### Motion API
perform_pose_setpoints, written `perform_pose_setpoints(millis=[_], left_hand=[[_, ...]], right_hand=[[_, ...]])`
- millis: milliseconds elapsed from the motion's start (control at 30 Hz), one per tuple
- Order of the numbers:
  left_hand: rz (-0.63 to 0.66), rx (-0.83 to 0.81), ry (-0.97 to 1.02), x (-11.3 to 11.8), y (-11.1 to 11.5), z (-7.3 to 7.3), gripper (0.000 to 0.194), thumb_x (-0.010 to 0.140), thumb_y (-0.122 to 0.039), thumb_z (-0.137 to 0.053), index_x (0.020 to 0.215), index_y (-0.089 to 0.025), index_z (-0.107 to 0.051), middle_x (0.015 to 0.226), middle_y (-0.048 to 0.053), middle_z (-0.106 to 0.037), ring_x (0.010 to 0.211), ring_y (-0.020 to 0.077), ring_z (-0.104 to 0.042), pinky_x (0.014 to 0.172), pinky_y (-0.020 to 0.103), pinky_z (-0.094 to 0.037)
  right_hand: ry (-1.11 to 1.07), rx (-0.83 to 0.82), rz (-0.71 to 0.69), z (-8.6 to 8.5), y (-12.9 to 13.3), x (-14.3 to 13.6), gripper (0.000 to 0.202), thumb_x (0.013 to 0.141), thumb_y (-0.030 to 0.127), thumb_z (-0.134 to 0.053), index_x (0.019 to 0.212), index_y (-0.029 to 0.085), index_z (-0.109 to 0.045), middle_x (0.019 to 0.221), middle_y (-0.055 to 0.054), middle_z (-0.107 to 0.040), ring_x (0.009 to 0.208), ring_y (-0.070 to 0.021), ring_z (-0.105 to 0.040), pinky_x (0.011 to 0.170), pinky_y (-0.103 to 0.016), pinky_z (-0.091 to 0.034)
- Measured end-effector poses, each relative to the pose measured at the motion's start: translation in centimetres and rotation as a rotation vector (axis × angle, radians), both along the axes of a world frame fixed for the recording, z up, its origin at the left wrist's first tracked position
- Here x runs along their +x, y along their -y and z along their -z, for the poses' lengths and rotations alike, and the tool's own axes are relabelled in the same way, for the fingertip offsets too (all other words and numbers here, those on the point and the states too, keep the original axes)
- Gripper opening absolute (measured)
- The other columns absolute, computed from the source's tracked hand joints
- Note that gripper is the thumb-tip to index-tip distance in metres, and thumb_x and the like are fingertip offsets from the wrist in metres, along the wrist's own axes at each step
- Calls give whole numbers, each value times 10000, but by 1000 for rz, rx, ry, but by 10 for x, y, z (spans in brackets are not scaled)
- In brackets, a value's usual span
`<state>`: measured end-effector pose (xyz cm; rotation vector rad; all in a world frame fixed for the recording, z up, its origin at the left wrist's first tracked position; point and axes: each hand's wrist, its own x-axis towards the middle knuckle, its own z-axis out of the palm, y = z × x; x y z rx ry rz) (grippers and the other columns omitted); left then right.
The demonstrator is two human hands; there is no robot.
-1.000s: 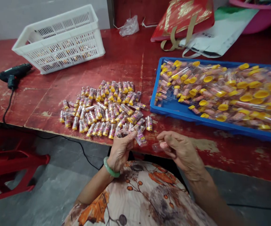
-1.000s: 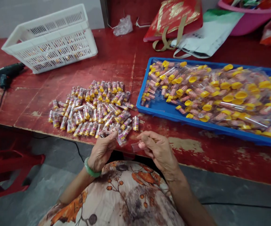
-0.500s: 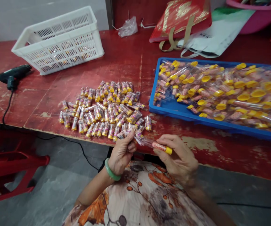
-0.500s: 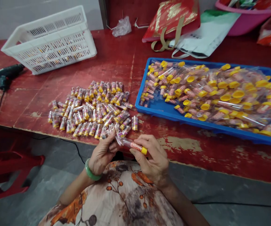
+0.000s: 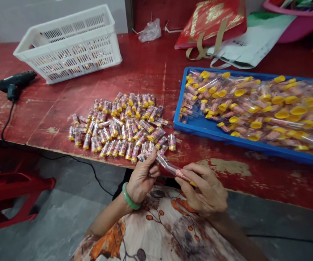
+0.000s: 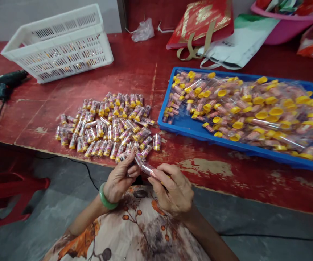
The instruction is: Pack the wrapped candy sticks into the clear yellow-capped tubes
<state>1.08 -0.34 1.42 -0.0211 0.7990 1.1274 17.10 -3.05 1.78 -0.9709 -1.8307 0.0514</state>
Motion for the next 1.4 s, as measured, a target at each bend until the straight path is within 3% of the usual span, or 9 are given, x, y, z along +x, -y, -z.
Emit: perform_pose_setpoints(millis=[233, 433, 600, 733, 800, 1100, 1400], left_hand=[[-20, 31, -89, 3, 2, 0, 472, 563, -291, -891, 686, -146, -459, 555, -110, -338, 402, -17, -240, 380, 140, -159], [18, 41, -121, 6, 4, 0, 485, 548, -345, -892, 719, -142, -486, 571, -106, -359, 413, -15, -250, 390, 140, -173], [-10, 121, -195, 9, 9, 4, 456, 648, -475, -809, 723, -138, -511, 568, -73, -432, 422, 3, -282, 402, 157, -205], [16, 168, -229, 3, 8, 5, 429, 696, -370, -802, 623, -157, -437, 491, -91, -341, 433, 17, -267, 423, 166, -224], [34, 154, -216, 0, 7, 3, 408, 689, -337, -810, 635, -154, -450, 500, -92, -345, 437, 17, -264, 425, 163, -215], [134, 159, -241, 5, 15, -6, 395, 620, -345, -850, 657, -141, -514, 520, -85, -361, 444, 20, -254, 428, 188, -199], [80, 173, -302, 10, 19, -5, 382, 602, -337, -857, 667, -143, -535, 551, -68, -422, 448, 26, -285, 423, 199, -234]], right_hand=[[-47, 26, 114, 4, 2, -4, 327, 758, 106, -725, 1068, 156, -634, 922, -78, -683, 799, -172, -673, 676, -278, -568], [326, 179, 110, 13, 8, 0, 426, 719, 99, -768, 1100, 232, -632, 970, -36, -706, 917, -192, -680, 758, -280, -555], [240, 117, 117, 18, 2, -8, 540, 764, 129, -738, 1262, 209, -545, 1044, -78, -685, 908, -180, -676, 761, -273, -562], [102, -148, -221, 15, -4, -7, 487, 852, 157, -611, 1326, 156, -495, 1185, -152, -606, 1090, -239, -617, 863, -351, -554], [-2, -287, -318, 14, -6, -4, 441, 868, 137, -554, 1306, 161, -512, 1233, -156, -573, 1136, -246, -586, 900, -379, -535], [-286, -342, -161, 14, -13, -13, 349, 769, 41, -599, 1079, 200, -625, 1033, -81, -631, 937, -204, -629, 795, -353, -528], [-322, -245, -103, 4, -10, -22, 273, 758, 22, -614, 942, 207, -695, 932, -56, -676, 802, -165, -662, 661, -283, -548]])
